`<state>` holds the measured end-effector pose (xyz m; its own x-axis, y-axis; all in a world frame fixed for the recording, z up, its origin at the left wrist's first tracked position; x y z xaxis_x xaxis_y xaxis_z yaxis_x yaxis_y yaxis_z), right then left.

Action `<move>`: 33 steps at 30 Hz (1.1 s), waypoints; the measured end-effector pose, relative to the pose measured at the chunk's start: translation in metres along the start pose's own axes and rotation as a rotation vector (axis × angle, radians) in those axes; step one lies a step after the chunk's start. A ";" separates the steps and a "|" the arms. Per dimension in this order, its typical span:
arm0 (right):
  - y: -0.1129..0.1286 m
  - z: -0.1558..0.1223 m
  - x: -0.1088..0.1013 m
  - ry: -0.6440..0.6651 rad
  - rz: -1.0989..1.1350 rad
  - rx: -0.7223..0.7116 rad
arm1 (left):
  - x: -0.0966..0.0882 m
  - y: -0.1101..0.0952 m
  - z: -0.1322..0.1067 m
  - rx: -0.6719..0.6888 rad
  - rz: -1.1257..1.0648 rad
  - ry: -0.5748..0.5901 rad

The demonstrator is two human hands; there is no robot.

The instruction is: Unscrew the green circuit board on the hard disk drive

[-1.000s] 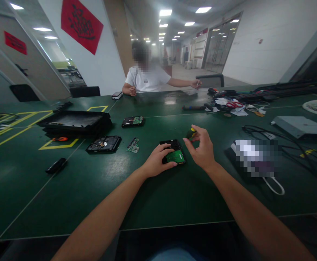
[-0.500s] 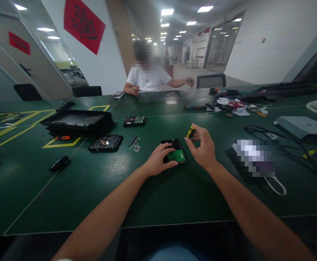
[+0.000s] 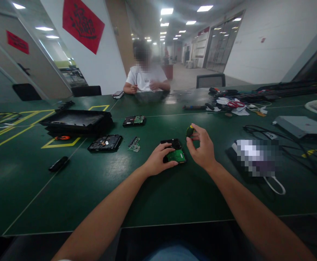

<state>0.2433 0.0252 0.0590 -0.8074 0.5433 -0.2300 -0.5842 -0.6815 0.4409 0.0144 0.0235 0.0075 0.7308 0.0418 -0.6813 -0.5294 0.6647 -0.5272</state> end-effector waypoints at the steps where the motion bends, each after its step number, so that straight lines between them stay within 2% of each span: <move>1: 0.000 0.000 0.000 0.004 0.000 0.007 | 0.000 0.000 0.000 -0.001 -0.001 0.002; 10: 0.002 0.002 -0.002 -0.004 -0.016 -0.033 | -0.001 -0.002 0.000 0.000 0.007 0.001; 33: 0.000 0.000 0.001 0.010 -0.024 0.002 | -0.002 -0.002 0.001 0.000 0.009 0.003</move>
<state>0.2428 0.0257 0.0593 -0.7939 0.5545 -0.2496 -0.6034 -0.6671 0.4369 0.0146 0.0224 0.0104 0.7247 0.0455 -0.6876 -0.5359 0.6645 -0.5208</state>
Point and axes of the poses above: each hand's wrist, its own z-axis towards the middle knuckle, its own x-axis out of the palm, y = z × x, the point moved 3 cm from there along z, towards the middle knuckle, and after that the axes turned 10 degrees about -y, right-handed, at the moved point
